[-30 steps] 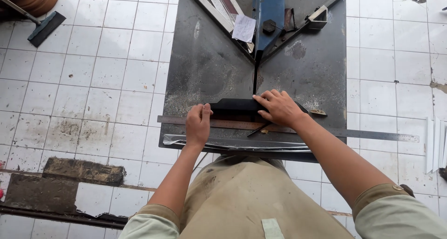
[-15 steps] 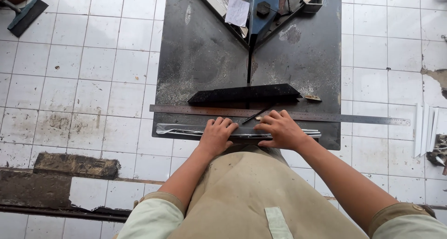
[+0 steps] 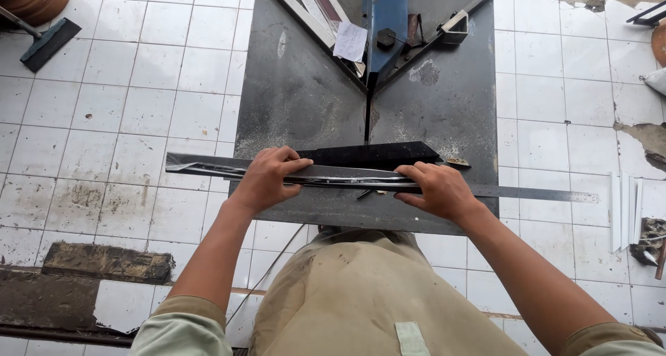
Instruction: Measuring, marking, and cutting frame molding using a miter chopper
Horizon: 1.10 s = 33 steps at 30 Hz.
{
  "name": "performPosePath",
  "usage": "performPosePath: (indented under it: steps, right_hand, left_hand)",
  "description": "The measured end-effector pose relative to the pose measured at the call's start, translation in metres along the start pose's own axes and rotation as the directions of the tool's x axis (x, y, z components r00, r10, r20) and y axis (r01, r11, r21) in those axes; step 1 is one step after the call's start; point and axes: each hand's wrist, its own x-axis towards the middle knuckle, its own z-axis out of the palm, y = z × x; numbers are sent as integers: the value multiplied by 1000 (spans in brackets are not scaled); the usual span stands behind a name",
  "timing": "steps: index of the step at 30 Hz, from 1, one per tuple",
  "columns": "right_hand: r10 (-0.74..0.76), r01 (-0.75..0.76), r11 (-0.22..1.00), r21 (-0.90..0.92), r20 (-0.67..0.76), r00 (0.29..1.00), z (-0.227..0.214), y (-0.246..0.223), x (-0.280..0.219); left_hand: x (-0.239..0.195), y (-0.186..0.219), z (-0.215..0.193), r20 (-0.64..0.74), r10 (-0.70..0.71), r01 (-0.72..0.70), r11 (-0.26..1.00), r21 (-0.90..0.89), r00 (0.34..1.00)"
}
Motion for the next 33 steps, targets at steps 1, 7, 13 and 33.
performPosePath:
  steps: [1, 7, 13, 33]
  right_hand:
    - [24, -24, 999, 22, 20, 1000, -11, -2, 7]
    - [250, -254, 953, 164, 44, 967, -27, -10, 69]
    - [319, -312, 939, 141, -23, 948, 43, 9, 134]
    - [666, -702, 712, -19, 336, 666, 16, 120, 137]
  left_hand:
    - [4, -8, -14, -53, 4, 1, 994, 107, 999]
    - [71, -41, -24, -494, -114, 249, 944, 217, 862]
    - [115, -25, 59, -309, -528, 452, 844, -288, 791]
    - [190, -62, 101, 190, -570, 563, 821, 91, 800]
